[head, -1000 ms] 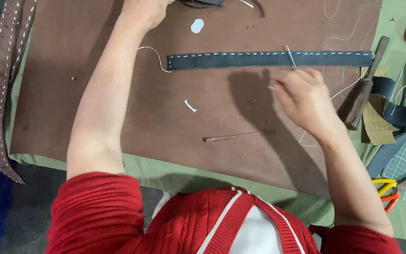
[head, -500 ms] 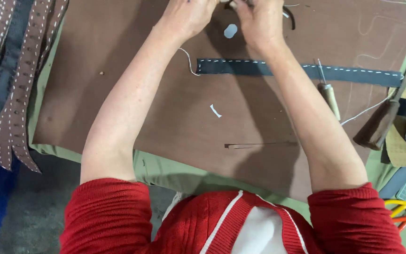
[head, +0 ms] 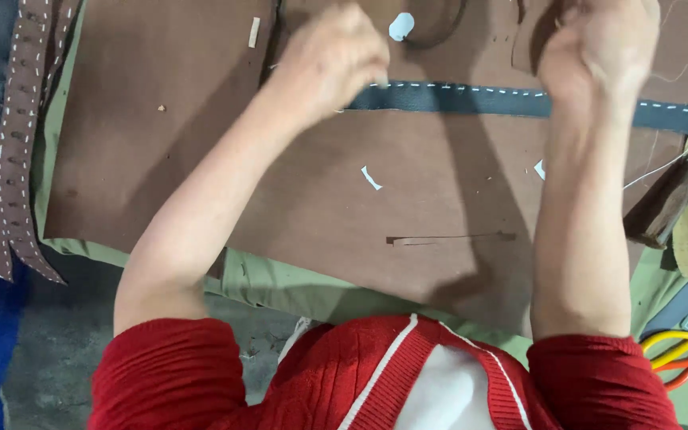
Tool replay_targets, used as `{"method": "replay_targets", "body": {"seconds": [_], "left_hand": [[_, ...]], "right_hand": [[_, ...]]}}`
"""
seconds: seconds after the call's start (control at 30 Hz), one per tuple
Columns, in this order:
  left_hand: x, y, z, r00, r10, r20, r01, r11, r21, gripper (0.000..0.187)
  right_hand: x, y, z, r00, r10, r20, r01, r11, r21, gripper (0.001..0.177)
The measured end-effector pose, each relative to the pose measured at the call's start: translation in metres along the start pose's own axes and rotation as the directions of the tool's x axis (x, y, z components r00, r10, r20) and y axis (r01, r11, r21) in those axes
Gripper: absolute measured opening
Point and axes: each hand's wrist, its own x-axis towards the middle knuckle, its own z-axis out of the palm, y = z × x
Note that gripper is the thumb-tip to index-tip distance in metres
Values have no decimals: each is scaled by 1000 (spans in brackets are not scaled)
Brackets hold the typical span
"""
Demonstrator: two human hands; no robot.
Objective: Punching holes in leather straps and hand-stitching leather components together.
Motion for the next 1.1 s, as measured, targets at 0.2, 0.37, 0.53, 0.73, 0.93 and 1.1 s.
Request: {"method": "replay_targets", "body": {"seconds": [0.2,0.37,0.53,0.73,0.93,1.1], "left_hand": [[-30,16,17,967,-95,235,89,995,36,30],[-30,15,29,972,-108,210,79,987,143,31],[-26,14,28,967,-87,240,42,982,185,27],[-18,3,34,953,-87,290,42,986,159,13],[-10,-4,39,936,-91,341,37,986,161,16],[6,-8,36,901,-147,409,95,985,144,24]], "right_hand": [[-143,-58,21,937,345,47,-329,922,-204,23],[-176,-30,-24,870,492,-30,-492,863,-112,21],[-193,-22,-43,848,529,-33,-529,843,-98,19],[-215,-16,-19,819,572,-49,-573,811,-113,23],[-230,-3,3,793,609,9,-608,793,-45,23],[-230,4,22,768,640,-20,-640,767,-51,15]]}}
